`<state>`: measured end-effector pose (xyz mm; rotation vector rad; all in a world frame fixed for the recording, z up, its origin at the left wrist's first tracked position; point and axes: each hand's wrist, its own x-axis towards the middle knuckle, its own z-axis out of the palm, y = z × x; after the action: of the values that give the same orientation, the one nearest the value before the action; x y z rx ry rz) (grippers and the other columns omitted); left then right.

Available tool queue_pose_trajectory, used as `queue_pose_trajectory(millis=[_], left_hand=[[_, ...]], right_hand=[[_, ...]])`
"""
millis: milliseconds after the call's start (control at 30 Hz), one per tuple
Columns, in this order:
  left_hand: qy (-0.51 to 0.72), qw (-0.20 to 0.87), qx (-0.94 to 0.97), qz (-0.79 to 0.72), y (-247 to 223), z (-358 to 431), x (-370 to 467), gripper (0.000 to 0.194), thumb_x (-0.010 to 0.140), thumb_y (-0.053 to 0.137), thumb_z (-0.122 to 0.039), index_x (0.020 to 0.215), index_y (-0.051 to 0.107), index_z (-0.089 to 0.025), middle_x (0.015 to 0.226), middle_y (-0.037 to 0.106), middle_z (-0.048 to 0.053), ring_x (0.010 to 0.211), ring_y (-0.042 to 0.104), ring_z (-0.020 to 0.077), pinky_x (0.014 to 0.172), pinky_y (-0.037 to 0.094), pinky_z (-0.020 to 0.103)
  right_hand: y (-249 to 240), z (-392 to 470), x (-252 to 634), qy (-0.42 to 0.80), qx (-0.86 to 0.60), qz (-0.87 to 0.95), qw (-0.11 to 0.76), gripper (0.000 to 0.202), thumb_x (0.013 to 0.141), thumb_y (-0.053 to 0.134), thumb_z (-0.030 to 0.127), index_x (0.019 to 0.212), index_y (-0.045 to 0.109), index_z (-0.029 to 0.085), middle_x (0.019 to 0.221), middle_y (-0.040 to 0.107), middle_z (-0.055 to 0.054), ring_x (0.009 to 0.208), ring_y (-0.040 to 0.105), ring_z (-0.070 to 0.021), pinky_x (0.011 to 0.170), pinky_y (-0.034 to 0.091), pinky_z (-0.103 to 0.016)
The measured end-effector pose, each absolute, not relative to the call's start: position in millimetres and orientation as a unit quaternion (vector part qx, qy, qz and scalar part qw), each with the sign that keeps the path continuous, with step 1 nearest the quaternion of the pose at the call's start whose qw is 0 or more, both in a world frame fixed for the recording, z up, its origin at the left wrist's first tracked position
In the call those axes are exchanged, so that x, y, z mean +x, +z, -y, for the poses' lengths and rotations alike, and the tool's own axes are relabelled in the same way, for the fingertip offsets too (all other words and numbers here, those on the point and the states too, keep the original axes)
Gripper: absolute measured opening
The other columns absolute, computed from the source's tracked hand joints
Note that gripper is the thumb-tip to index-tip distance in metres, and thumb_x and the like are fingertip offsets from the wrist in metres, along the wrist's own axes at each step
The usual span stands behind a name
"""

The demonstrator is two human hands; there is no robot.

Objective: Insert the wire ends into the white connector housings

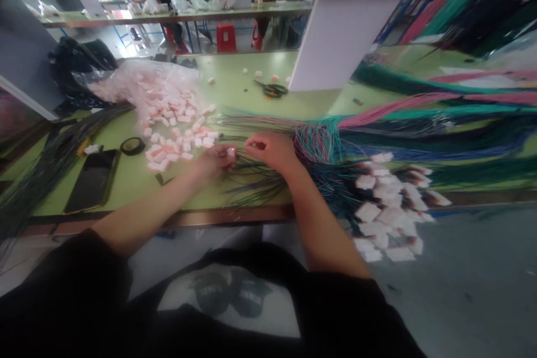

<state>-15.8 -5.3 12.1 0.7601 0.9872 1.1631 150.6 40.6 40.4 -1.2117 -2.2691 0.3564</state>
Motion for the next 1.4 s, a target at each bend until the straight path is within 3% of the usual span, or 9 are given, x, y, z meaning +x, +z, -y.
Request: queue_pose_trajectory(millis=[600, 900, 1400], left_hand=[[0.502, 0.668, 0.318, -0.449, 16, 8, -15, 0.023, 0.068, 0.058, 0.002, 0.086, 0.059, -0.012, 0.057, 0.055, -0.005, 0.044, 0.049, 0.0042, 0.046, 0.037, 0.017], [0.507, 0.634, 0.371, -0.451, 11, 8, -16, 0.022, 0.063, 0.068, -0.006, 0.082, 0.06, -0.012, 0.056, 0.055, -0.005, 0.045, 0.048, 0.0035, 0.045, 0.035, 0.015], [0.502, 0.58, 0.418, -0.486, 19, 17, -9, 0.019, 0.064, 0.06, -0.002, 0.081, 0.063, -0.011, 0.053, 0.056, -0.005, 0.041, 0.044, 0.0025, 0.043, 0.034, 0.016]], right_hand=[[42, -32, 144, 0.03, -0.434, 0.866, 0.248, 0.018, 0.071, 0.052, 0.028, 0.07, 0.068, 0.021, 0.062, 0.058, 0.0, 0.06, 0.045, -0.0119, 0.054, 0.025, -0.025], [38, -33, 143, 0.046, -0.438, 0.862, 0.252, 0.016, 0.068, 0.051, 0.028, 0.066, 0.066, 0.021, 0.059, 0.056, 0.0, 0.059, 0.044, -0.0127, 0.053, 0.025, -0.025], [31, -30, 135, 0.089, -0.444, 0.856, 0.247, 0.018, 0.073, 0.052, 0.03, 0.069, 0.067, 0.021, 0.062, 0.06, -0.002, 0.062, 0.048, -0.0142, 0.058, 0.028, -0.026]])
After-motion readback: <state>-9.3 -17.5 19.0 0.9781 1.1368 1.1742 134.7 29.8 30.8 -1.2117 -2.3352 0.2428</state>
